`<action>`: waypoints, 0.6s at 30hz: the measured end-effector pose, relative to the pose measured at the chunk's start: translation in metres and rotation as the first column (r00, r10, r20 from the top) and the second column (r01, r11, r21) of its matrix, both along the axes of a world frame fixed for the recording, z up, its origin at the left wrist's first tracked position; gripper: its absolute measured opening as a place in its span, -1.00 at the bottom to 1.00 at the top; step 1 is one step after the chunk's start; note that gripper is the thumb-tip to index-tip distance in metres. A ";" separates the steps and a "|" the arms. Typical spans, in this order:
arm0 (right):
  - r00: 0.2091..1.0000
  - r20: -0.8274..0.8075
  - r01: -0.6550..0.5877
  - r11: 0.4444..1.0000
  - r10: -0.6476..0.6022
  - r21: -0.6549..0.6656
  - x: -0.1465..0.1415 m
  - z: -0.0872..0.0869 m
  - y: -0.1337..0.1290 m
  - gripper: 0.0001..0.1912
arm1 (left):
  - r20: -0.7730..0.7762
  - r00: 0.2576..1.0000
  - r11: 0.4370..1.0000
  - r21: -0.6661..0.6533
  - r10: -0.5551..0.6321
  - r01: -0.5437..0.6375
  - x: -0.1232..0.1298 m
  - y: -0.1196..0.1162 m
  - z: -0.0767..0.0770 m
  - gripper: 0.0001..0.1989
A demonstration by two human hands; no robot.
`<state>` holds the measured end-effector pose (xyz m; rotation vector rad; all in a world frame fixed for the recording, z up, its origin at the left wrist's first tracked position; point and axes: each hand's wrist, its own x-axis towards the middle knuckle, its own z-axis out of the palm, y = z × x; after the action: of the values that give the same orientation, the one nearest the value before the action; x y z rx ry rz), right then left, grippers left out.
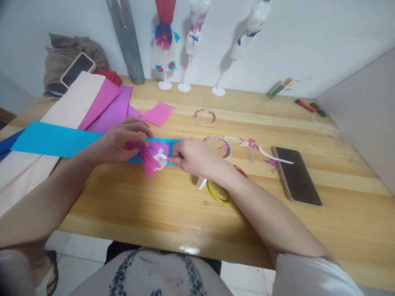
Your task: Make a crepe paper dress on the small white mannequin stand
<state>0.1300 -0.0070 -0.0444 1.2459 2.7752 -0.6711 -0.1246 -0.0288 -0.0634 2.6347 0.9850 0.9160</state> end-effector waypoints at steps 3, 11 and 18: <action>0.970 -0.238 -0.012 0.994 0.036 0.105 -0.005 -0.004 -0.006 -0.85 | -0.044 0.999 1.000 -0.006 -0.006 0.006 -0.001 -0.002 0.003 -0.86; 0.947 -0.019 -0.266 0.817 0.320 0.511 -0.017 -0.018 -0.012 -0.76 | -0.210 0.977 0.993 -0.120 -0.035 0.010 0.001 -0.006 0.008 -0.83; 0.975 0.020 -0.218 0.934 0.221 0.285 -0.005 0.012 -0.006 -0.82 | -0.119 0.992 0.988 -0.155 -0.033 0.014 0.002 -0.004 0.006 -0.79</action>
<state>0.1251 -0.0129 -0.0322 0.9404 3.0406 -0.2697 -0.1227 -0.0328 -0.0579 2.5899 1.0067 0.6523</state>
